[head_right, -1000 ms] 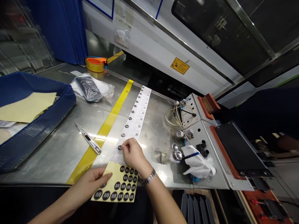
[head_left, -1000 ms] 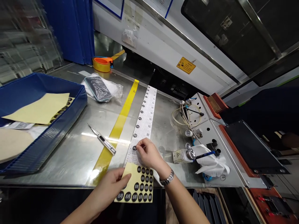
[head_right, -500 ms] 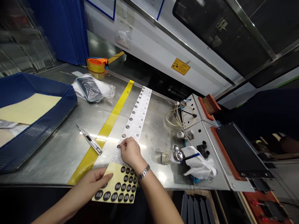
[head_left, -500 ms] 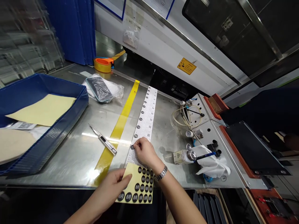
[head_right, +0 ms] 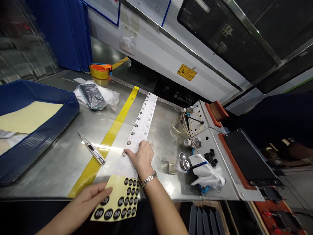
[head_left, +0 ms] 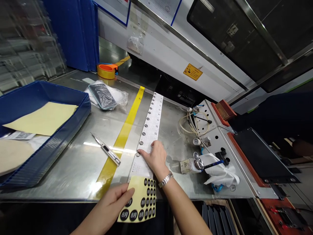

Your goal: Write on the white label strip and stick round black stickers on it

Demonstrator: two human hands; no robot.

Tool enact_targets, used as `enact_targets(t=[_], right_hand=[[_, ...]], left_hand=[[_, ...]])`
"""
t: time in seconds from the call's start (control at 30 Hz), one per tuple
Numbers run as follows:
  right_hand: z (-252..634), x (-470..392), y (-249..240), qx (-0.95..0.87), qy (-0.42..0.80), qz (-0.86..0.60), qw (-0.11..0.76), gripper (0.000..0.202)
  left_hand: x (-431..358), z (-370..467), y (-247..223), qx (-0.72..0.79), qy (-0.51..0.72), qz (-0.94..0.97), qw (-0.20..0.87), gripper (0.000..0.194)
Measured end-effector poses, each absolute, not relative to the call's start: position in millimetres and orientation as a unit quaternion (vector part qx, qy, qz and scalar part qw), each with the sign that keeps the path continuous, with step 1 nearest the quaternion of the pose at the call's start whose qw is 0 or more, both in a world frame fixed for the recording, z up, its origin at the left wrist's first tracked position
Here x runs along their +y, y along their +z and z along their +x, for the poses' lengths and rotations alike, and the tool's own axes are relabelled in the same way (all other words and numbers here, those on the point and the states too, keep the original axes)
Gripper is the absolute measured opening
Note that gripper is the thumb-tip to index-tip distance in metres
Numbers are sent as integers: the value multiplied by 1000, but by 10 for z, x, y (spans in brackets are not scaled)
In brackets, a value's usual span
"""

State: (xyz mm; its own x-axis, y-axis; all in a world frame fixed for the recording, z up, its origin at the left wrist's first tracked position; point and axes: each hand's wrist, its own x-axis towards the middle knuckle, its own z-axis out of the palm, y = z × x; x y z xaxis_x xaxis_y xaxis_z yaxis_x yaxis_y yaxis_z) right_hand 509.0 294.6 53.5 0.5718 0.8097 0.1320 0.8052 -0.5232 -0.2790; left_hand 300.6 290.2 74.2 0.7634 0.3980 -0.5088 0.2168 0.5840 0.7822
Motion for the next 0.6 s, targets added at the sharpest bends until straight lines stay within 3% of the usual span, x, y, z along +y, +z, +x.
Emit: enact_targets(t=[0.27, 0.43, 0.6], right_hand=[[5274, 3248, 621, -460, 19, -874, 157, 50], [4976, 2809, 897, -494, 96, -814, 289, 10], [4566, 2203, 1075, -543, 213, -716, 384, 11]], left_hand=[[3002, 3079, 677, 388, 75, 416, 819, 35], [3006, 3061, 650, 389, 99, 371, 838, 33], [3000, 3058, 621, 363, 113, 446, 810, 43]])
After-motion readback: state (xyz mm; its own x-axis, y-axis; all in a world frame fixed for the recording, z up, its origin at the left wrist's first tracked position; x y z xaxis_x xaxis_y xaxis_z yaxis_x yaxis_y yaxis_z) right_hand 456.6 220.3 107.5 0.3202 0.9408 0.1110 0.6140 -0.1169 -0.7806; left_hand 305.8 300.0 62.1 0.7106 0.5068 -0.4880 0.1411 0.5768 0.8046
